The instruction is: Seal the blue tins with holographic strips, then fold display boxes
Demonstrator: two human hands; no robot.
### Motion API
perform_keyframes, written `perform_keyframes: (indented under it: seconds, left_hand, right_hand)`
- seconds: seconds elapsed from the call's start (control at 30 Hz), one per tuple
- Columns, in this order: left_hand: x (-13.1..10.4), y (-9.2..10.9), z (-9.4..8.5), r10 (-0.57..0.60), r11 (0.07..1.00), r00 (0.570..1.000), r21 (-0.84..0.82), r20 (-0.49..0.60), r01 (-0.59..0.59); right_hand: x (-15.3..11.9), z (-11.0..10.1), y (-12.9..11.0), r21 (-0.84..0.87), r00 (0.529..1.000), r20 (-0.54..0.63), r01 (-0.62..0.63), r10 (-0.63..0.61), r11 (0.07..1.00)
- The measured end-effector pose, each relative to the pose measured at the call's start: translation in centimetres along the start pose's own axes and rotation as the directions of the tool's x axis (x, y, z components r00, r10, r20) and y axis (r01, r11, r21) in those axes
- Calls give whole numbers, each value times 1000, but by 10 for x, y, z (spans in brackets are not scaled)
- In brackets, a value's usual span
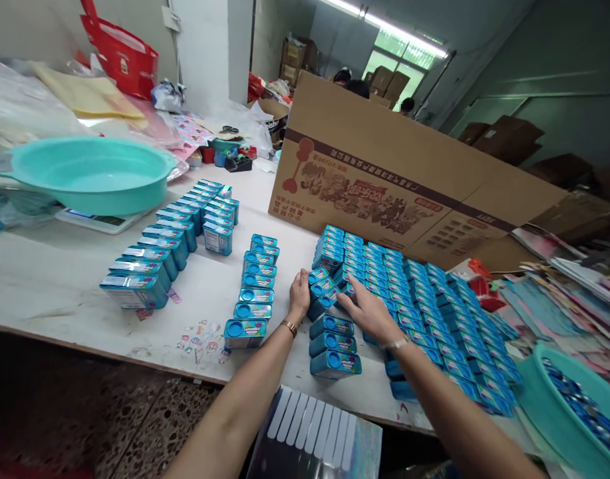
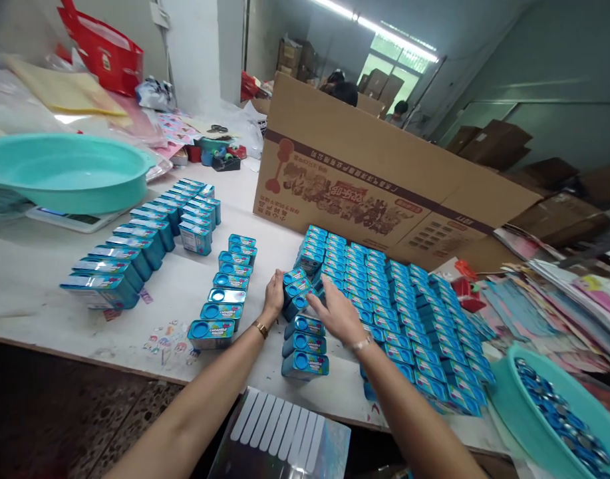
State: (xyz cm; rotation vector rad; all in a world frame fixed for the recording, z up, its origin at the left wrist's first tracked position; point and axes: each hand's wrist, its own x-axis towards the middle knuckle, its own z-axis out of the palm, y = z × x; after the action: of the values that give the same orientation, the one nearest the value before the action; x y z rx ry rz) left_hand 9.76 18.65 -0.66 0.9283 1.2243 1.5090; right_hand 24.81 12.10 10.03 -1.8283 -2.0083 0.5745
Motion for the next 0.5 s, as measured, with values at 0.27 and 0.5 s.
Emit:
perform_keyframes:
  seconds: [0.27,0.5]
  left_hand:
    - [10,-6,8,-84,996,996,21,9,84]
    - [20,-9,19,-136,991,987,25,90,134]
  right_hand:
    - [-108,129,15,791,732,-409,-13,544,612]
    - [-71,135,-5,855,780,-379,90,497,511]
